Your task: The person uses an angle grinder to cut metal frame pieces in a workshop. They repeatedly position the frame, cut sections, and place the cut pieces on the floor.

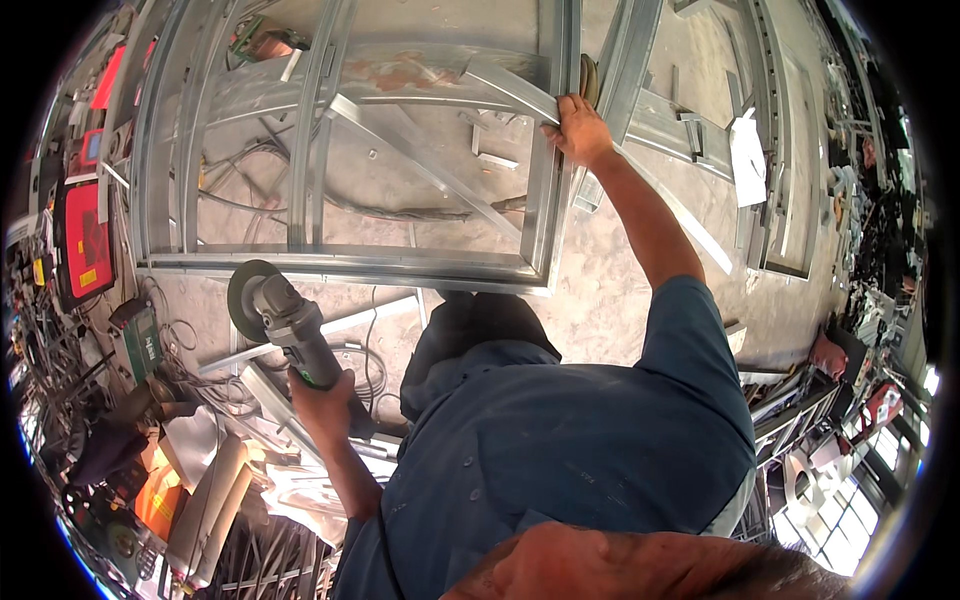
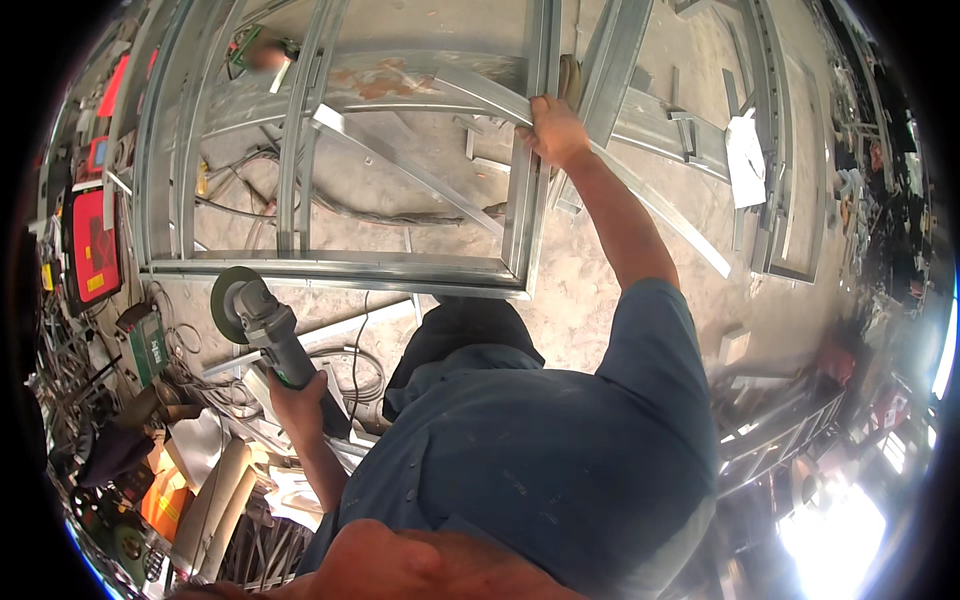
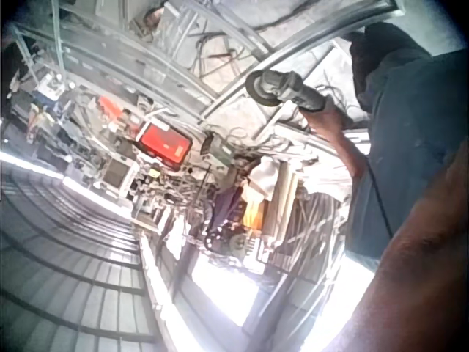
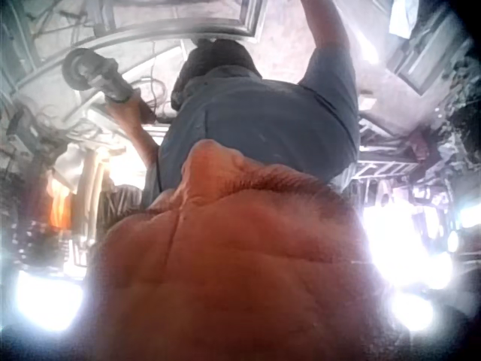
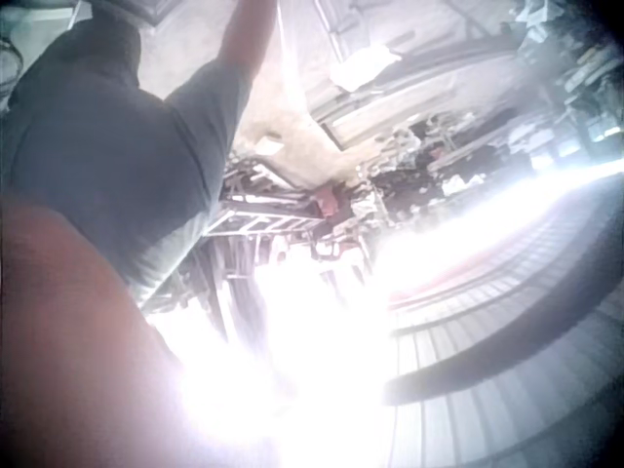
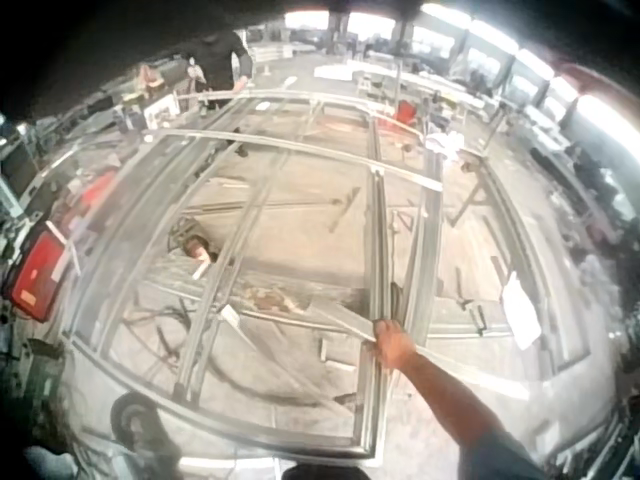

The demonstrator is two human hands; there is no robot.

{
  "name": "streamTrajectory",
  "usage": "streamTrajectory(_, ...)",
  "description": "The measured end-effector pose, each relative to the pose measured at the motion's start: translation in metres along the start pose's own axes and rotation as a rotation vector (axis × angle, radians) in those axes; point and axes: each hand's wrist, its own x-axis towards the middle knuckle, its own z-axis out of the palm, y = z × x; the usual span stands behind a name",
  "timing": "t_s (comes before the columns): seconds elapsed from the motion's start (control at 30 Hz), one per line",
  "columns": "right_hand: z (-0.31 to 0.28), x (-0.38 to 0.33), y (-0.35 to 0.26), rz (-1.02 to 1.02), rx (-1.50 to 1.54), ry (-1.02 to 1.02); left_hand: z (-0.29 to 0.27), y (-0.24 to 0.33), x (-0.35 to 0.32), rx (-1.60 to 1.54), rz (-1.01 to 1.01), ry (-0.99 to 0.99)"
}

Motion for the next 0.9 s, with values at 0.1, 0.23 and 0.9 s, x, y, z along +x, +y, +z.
streamTrajectory(0.1, -0.002, -0.001, 0.001, 0.006, 0.008, 0.011, -0.005, -0.011, -0.003, -0.034, 0.001, -0.014)
streamTrajectory(0.23, -0.008, -0.001, -0.002, 0.058, 0.048, 0.019, -0.007, -0.005, -0.020, -0.032, 0.014, 0.020)
streamTrajectory(0.9, 0.006, -0.109, 0.034, -0.024, 0.179, 0.192, 0.003, -0.004, -0.055, -0.502, 0.113, 0.005)
